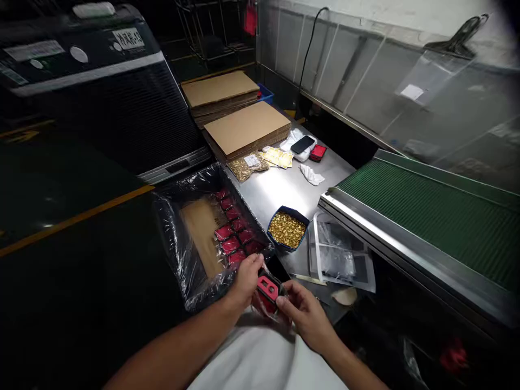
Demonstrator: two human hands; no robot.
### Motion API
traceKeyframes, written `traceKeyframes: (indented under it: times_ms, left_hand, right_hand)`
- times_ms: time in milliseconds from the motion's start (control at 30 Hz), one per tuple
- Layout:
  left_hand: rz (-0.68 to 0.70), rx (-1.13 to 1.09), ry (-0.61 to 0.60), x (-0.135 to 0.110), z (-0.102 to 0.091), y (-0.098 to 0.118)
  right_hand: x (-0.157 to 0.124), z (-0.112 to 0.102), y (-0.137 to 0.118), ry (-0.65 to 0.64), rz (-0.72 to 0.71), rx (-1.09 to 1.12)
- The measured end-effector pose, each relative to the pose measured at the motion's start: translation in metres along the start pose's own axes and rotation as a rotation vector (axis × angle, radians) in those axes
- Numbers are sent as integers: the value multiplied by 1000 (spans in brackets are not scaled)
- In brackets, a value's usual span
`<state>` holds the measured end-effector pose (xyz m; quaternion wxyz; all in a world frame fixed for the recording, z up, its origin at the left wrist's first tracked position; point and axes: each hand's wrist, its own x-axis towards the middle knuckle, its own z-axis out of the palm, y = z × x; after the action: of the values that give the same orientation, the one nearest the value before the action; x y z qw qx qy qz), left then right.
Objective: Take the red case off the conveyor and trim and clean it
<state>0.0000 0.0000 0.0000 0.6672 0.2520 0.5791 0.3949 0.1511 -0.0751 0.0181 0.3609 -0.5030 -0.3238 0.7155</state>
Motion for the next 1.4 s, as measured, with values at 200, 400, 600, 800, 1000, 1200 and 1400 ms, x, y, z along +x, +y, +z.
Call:
traceKeyframes:
  times_ms: [200, 400, 600, 800, 1000, 1200, 1400]
  left_hand:
    - [-72, -59, 36, 11, -6, -14]
    - [-109, -73, 2, 15, -12, -26]
    - [7, 20, -50, 10, -10, -10]
    - [259, 29, 22, -9, -14, 19]
    - [-224, -344, -141, -16, -23, 5]
    - [-348, -663, -145, -3, -43, 22]
    - [-167, -188, 252, 105, -119, 53]
  right_hand:
    - [3, 4, 6, 3, 41, 52]
    - [2, 8, 0, -1, 44, 70]
    - [8, 9, -2, 35, 128, 21]
    - [15, 8, -11, 257, 15, -68]
    - [30, 22, -19, 150, -151, -150]
    - [50, 25, -12, 136, -181, -432]
    - [52, -14, -38, 637, -59, -419]
